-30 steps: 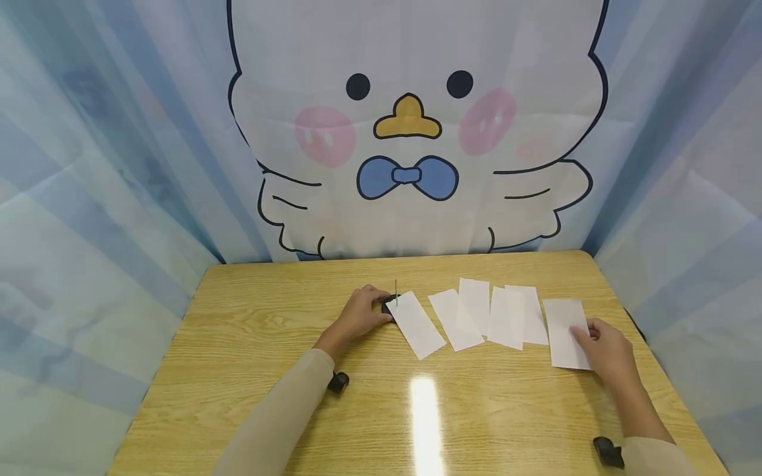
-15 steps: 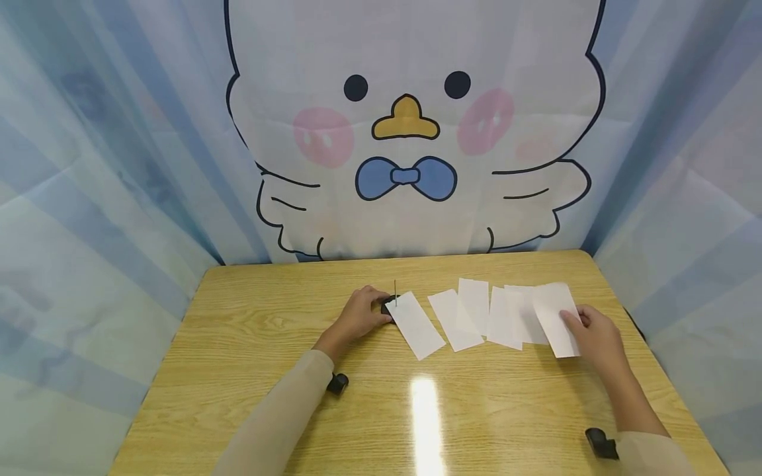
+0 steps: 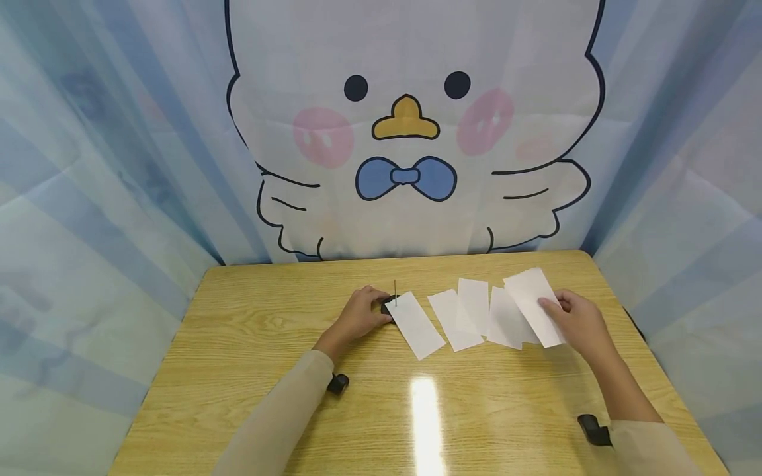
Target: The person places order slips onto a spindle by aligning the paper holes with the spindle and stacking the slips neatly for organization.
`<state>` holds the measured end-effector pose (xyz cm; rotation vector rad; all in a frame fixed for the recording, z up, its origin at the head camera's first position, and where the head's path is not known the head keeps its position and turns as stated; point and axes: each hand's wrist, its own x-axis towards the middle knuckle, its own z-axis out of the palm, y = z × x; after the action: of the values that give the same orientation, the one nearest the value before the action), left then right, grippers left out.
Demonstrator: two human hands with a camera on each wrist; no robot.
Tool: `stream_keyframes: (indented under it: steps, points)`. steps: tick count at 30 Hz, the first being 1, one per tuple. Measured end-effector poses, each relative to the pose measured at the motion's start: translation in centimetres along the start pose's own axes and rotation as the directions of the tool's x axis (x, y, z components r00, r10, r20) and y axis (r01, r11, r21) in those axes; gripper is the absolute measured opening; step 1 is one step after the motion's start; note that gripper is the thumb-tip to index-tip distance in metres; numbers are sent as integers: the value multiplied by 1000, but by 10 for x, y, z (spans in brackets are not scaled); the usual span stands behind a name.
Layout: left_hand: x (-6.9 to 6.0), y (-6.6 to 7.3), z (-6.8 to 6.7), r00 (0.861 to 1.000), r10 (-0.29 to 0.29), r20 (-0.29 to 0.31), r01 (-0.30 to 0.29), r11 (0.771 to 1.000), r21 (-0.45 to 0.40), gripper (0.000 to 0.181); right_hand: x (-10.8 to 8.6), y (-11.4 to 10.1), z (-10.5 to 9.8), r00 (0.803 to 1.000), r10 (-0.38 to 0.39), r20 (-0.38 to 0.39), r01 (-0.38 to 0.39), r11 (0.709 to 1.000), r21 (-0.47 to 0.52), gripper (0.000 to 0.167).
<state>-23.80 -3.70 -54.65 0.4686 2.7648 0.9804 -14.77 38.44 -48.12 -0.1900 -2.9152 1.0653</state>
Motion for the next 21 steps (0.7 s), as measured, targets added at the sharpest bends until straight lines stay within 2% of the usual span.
stream_keyframes:
  steps: [7,13,21]
  points:
    - [-1,3,-1,1000,0,-3,0,1000,-1,50,8,-22,0,998,-55,5,55,998,-7,53]
    - [-4,2,-6,1000,-14,2,14,1000,3,53,15,-40,0,995,-93,39,93,996,17,50]
    - [-8,3,-20,1000,-31,1,31,992,-124,55,21,-64,1,992,-96,76,94,995,29,47]
